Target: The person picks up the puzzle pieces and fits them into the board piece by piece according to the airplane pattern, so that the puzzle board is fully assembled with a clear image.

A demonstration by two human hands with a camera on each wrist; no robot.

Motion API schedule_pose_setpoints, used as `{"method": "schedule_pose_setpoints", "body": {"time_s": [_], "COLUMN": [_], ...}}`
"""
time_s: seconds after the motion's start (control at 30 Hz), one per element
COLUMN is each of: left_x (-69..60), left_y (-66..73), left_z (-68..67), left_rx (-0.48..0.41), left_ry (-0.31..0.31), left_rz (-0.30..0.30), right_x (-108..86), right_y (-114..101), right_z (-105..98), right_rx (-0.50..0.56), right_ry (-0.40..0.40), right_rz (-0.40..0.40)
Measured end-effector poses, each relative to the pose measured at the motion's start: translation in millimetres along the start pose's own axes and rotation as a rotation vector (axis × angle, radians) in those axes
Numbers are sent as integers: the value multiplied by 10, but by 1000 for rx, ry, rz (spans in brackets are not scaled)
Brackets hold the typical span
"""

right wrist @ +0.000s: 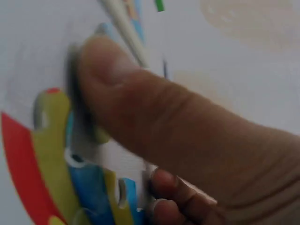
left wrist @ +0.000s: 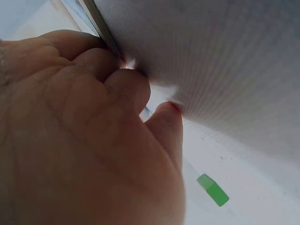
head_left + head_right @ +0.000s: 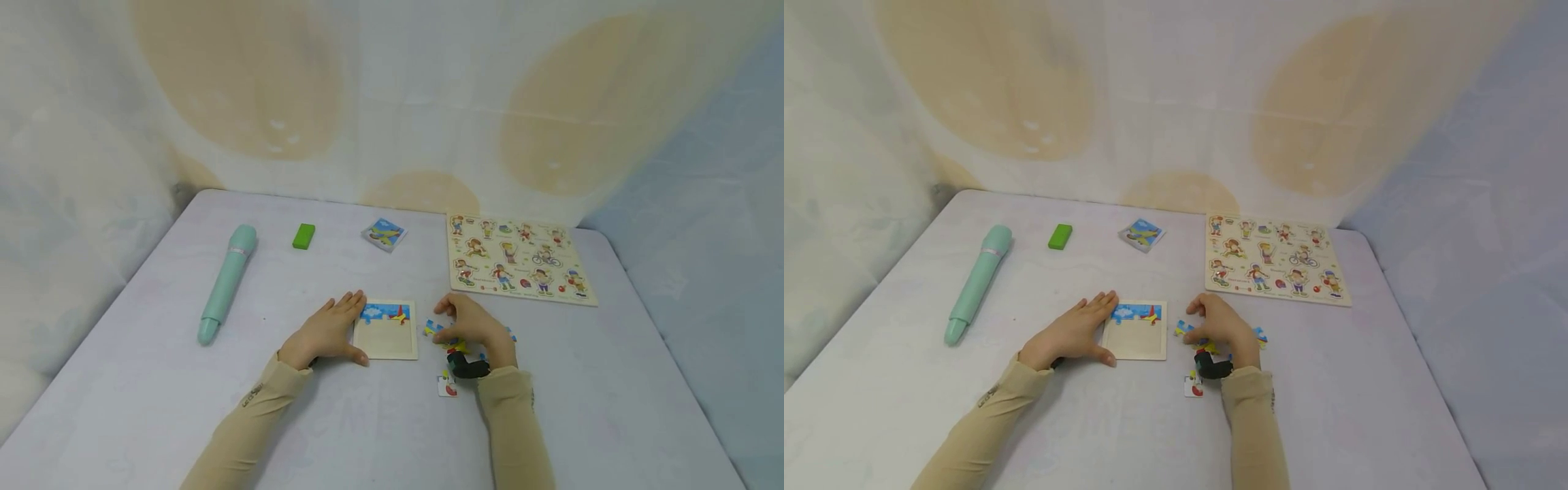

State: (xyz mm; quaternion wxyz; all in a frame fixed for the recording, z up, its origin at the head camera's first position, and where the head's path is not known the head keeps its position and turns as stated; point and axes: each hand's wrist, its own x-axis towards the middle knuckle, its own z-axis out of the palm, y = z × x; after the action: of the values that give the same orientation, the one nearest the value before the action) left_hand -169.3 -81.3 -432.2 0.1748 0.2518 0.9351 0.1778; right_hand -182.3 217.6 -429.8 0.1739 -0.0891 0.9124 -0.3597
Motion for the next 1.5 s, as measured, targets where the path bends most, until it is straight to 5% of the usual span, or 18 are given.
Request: {"method": "schedule_pose_setpoints", "body": {"time_s": [0.23, 0.6, 0.87, 1.13, 1.5], "left_x": [-11, 10, 10, 10, 4], "left_y": [-10, -12, -15, -26, -17], "left_z": [11, 11, 7, 20, 9], "left_rx": [-12, -8, 1, -7, -4], "left_ry": [-2, -3, -1, 9, 7], "left_rz": [6, -1, 2, 10, 13], "right_x": [47, 69, 141, 174, 190], "right_y": [-26, -100, -390, -643, -744], "right_z": [59, 100, 311, 601, 821], "right_rx": [-59, 51, 228, 245, 205], "right_ry": [151, 210, 99, -32, 64], "right_rz": [85, 2, -27, -71, -41]}}
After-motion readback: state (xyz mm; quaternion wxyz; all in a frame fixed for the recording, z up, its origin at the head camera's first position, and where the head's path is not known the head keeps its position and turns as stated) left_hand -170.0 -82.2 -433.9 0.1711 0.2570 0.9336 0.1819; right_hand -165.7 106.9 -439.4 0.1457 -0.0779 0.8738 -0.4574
